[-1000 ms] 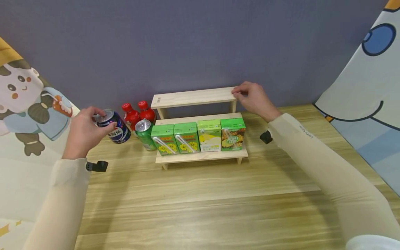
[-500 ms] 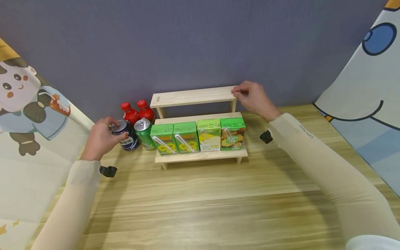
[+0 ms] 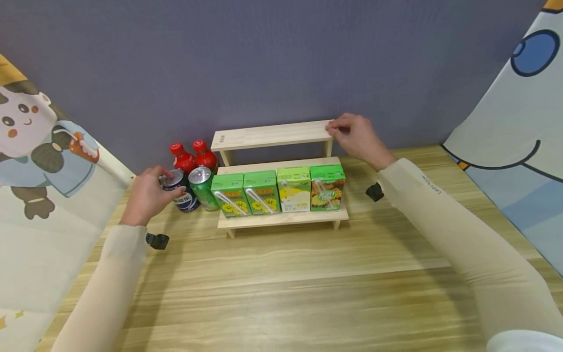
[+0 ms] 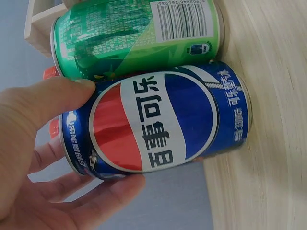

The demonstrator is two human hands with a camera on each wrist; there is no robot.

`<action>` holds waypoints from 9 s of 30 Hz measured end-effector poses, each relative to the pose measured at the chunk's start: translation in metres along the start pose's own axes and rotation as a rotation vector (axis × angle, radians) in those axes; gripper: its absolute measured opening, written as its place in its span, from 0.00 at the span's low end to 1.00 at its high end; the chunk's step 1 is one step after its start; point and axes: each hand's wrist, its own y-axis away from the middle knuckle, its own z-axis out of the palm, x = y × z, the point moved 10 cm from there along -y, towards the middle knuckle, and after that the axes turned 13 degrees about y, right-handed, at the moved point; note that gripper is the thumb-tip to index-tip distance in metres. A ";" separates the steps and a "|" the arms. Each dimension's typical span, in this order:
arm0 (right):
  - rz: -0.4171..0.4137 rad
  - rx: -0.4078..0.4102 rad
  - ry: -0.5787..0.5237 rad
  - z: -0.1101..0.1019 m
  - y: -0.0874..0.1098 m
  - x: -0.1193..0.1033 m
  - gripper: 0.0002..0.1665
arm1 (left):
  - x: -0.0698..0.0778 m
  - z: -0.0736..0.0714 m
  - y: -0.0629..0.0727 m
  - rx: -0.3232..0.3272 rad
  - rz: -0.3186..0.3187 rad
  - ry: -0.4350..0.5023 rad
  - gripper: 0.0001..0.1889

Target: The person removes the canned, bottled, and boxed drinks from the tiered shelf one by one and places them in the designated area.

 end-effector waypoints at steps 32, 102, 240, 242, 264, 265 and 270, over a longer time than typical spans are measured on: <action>0.010 0.002 0.004 0.000 0.002 0.000 0.14 | 0.048 -0.014 0.006 0.125 0.152 0.114 0.15; -0.008 0.008 0.007 0.001 0.002 0.001 0.14 | 0.151 0.031 0.041 -0.174 0.655 0.135 0.17; 0.018 -0.012 -0.021 -0.001 0.003 0.000 0.15 | 0.175 0.048 0.030 -0.059 0.610 0.199 0.16; 0.017 -0.012 -0.019 0.000 0.003 0.000 0.15 | 0.183 0.051 0.027 -0.075 0.629 0.214 0.16; 0.023 -0.011 -0.013 0.000 0.003 -0.001 0.15 | 0.205 0.090 0.026 -0.327 0.626 0.169 0.15; 0.023 -0.010 -0.014 0.000 0.003 -0.001 0.15 | 0.206 0.089 0.026 -0.325 0.623 0.163 0.15; 0.019 -0.006 -0.010 -0.001 0.003 -0.001 0.15 | 0.208 0.088 0.026 -0.300 0.624 0.152 0.15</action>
